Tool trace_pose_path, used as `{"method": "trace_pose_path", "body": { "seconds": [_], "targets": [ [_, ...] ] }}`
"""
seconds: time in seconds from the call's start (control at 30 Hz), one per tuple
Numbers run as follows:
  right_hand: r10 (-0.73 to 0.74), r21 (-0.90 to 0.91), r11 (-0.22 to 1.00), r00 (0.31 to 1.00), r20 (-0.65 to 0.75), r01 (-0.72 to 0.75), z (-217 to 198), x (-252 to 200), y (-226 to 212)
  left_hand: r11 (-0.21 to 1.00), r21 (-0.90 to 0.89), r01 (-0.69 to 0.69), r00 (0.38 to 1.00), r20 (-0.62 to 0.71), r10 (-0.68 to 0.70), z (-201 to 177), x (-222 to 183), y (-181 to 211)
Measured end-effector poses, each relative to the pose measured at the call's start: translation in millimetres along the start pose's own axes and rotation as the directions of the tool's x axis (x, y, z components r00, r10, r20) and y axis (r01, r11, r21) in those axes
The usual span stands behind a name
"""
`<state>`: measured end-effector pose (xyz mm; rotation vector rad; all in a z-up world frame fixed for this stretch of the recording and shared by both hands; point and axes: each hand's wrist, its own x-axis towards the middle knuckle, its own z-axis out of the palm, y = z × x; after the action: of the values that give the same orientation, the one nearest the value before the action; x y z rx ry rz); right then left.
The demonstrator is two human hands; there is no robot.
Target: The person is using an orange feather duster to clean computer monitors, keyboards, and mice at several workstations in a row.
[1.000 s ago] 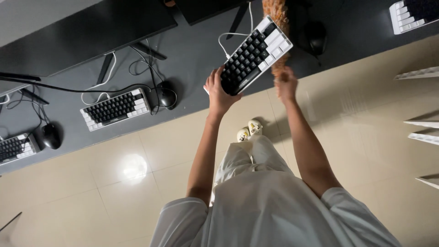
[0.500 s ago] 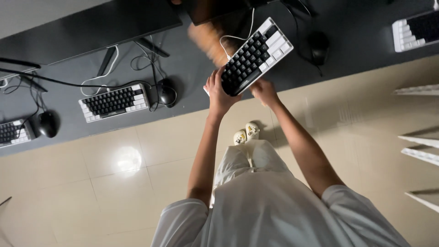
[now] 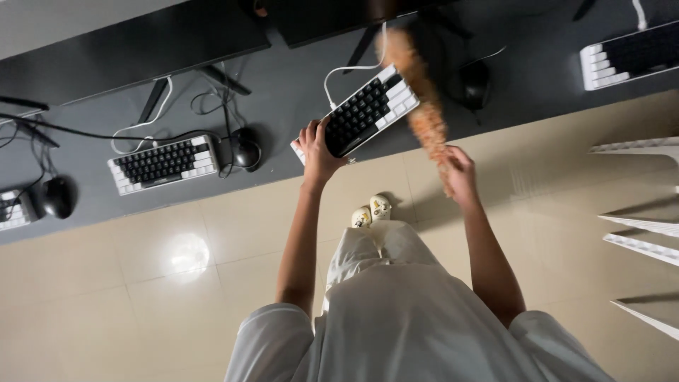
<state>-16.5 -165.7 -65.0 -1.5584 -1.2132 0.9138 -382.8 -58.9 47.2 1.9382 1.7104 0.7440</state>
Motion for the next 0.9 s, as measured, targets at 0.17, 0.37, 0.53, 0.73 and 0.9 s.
{"method": "trace_pose_path", "body": {
  "seconds": [0.17, 0.37, 0.53, 0.73, 0.9],
  "targets": [
    [0.353, 0.448, 0.84, 0.935, -0.02, -0.307, -57, -6, -43, 0.997, 0.072, -0.036, 0.998, 0.063, 0.031, 25, 8, -3],
    [0.087, 0.138, 0.987, 0.996, -0.004, -0.085, -72, -18, -64, 0.983, 0.15, -0.108, 0.991, 0.098, 0.094, 74, 29, -5],
    [0.401, 0.185, 0.895, 0.914, 0.062, -0.405, -34, -29, -111, 0.968, 0.192, -0.162, 0.982, 0.122, 0.141, 100, 54, -4],
    [0.409, 0.15, 0.889, 0.898, 0.165, -0.432, 39, -5, -135, 0.959, 0.197, -0.202, 0.97, 0.173, 0.169, 114, 67, -18],
    [-0.005, 0.015, 1.0, 1.0, 0.002, 0.005, 150, 82, -51, 0.975, 0.131, -0.178, 0.969, 0.193, 0.151, 100, 65, -51]
  ]
}}
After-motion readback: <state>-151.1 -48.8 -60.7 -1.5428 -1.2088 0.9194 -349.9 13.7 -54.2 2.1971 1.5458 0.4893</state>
